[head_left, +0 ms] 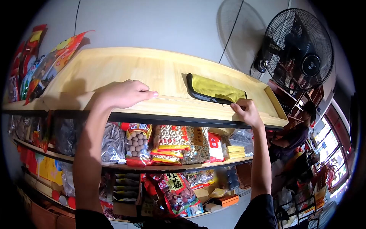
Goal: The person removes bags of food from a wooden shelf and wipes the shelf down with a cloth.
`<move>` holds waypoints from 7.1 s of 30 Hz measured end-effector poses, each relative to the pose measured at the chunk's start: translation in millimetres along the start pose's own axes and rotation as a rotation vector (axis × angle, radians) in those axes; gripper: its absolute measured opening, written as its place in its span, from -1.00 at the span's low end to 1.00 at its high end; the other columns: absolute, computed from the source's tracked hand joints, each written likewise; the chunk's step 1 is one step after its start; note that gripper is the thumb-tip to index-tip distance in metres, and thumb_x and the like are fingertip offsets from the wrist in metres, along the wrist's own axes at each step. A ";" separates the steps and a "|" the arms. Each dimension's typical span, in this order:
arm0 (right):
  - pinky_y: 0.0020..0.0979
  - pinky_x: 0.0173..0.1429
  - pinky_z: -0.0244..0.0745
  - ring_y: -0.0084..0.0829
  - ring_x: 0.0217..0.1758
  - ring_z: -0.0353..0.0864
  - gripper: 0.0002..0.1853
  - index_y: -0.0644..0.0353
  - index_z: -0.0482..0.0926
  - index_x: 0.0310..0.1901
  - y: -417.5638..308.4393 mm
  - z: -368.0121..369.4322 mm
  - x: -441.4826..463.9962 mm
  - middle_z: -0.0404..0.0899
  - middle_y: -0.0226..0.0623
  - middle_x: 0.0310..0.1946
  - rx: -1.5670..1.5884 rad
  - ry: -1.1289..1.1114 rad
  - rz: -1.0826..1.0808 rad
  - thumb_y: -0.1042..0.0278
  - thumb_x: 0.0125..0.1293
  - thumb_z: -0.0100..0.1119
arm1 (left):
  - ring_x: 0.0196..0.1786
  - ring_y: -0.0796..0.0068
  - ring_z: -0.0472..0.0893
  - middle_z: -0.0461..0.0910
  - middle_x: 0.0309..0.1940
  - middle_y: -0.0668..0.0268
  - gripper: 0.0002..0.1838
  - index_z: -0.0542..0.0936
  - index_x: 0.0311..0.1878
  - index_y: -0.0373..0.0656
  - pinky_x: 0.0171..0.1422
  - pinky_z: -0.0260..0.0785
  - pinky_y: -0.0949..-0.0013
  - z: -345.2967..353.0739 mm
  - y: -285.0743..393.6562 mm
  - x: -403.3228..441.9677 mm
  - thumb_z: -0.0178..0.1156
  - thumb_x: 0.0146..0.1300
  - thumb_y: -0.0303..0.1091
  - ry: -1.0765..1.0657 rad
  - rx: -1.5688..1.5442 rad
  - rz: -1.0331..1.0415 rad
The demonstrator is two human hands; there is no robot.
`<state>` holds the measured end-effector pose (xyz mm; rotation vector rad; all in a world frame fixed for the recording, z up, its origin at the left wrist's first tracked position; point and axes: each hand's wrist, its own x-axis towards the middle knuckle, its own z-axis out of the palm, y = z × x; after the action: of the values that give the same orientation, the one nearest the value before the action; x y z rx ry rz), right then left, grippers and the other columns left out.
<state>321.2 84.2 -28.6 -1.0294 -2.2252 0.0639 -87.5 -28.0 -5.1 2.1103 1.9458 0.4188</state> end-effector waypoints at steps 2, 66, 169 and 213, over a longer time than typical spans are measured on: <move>-0.31 -0.46 0.22 -0.46 -0.62 0.27 -0.57 0.40 0.55 -0.52 3.5 1.1 -0.6 0.41 -0.14 -0.71 -0.028 0.007 -0.016 0.14 0.29 0.27 | -0.34 0.26 0.53 0.59 -0.42 0.06 -0.41 0.64 -0.13 -0.30 -0.10 0.39 0.23 7.3 -6.2 3.3 0.02 0.43 0.16 0.063 -0.098 0.106; -0.23 0.10 0.49 -0.17 -0.07 0.68 -0.54 0.20 0.58 0.14 -40.5 5.2 55.1 0.70 -0.04 -0.16 -0.377 -0.431 0.239 0.03 0.41 0.06 | -0.37 0.23 0.59 0.56 -0.56 0.21 -0.43 0.62 -0.37 -0.16 -0.07 0.38 0.17 15.7 13.4 -19.0 -0.01 0.37 0.20 0.248 0.044 -0.076; -0.18 -0.02 0.51 -0.05 -0.18 0.66 -0.74 0.30 0.69 -0.27 203.4 -120.5 -37.1 0.67 0.01 -0.32 -0.043 -0.165 -0.144 0.37 0.20 0.01 | 0.02 0.22 0.60 0.56 0.00 0.12 -0.72 0.55 0.14 -0.21 0.15 0.47 0.26 123.8 238.0 54.5 0.09 0.45 -0.35 0.452 -0.001 0.398; 0.06 0.43 0.20 -0.04 0.41 0.33 -0.42 0.02 0.63 0.14 217.9 -118.9 -60.8 0.43 -0.06 0.30 -0.200 -0.112 0.121 -0.11 0.39 -0.28 | -0.02 0.16 0.51 0.51 -0.15 0.12 -0.75 0.63 0.02 -0.25 0.16 0.35 0.26 164.7 228.3 60.3 0.05 0.37 -0.46 0.810 0.089 0.390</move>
<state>563.5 165.0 -38.2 -1.2978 -2.3025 -0.0505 189.1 15.7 -72.3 2.6418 1.8836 1.4796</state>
